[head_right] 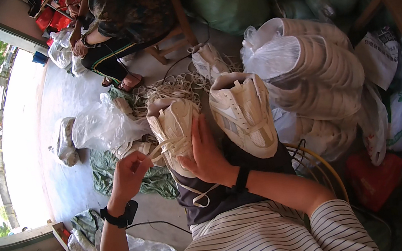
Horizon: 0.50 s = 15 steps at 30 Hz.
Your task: Lacing a pair of white sneakers while sitting in a workshop.
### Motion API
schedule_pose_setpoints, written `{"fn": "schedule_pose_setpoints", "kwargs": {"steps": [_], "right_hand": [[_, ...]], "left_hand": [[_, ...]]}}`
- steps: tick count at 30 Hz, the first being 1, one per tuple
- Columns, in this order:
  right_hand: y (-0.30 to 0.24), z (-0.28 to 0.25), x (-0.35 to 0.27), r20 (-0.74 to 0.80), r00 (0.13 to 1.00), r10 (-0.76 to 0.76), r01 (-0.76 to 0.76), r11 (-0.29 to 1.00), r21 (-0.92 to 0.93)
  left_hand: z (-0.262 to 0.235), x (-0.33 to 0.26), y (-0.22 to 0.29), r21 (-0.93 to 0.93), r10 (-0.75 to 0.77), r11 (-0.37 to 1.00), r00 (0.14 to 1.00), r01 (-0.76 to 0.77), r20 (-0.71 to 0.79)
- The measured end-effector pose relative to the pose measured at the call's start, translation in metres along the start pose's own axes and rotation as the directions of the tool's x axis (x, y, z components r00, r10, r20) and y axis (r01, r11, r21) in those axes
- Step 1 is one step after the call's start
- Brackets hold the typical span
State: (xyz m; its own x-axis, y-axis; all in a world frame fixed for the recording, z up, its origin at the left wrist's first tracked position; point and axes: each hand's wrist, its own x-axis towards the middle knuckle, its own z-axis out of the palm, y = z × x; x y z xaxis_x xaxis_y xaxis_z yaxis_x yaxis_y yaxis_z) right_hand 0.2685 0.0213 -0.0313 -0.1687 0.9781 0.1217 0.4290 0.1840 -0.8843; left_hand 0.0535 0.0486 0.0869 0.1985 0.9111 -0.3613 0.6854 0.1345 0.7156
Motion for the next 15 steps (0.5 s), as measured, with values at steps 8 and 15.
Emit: {"fn": "schedule_pose_setpoints", "kwargs": {"steps": [8,15], "right_hand": [[-0.045,-0.033,-0.024,0.159,0.967,0.201,-0.256,0.778,0.574],[-0.057,-0.075,-0.011,0.618,0.765,0.183,-0.644,0.238,0.727]], "left_hand": [[0.039,-0.047,0.056,-0.16,0.418,0.909,0.829,-0.386,0.371],[0.038,-0.056,0.05,-0.13,0.47,0.875,0.756,-0.466,0.456]]}}
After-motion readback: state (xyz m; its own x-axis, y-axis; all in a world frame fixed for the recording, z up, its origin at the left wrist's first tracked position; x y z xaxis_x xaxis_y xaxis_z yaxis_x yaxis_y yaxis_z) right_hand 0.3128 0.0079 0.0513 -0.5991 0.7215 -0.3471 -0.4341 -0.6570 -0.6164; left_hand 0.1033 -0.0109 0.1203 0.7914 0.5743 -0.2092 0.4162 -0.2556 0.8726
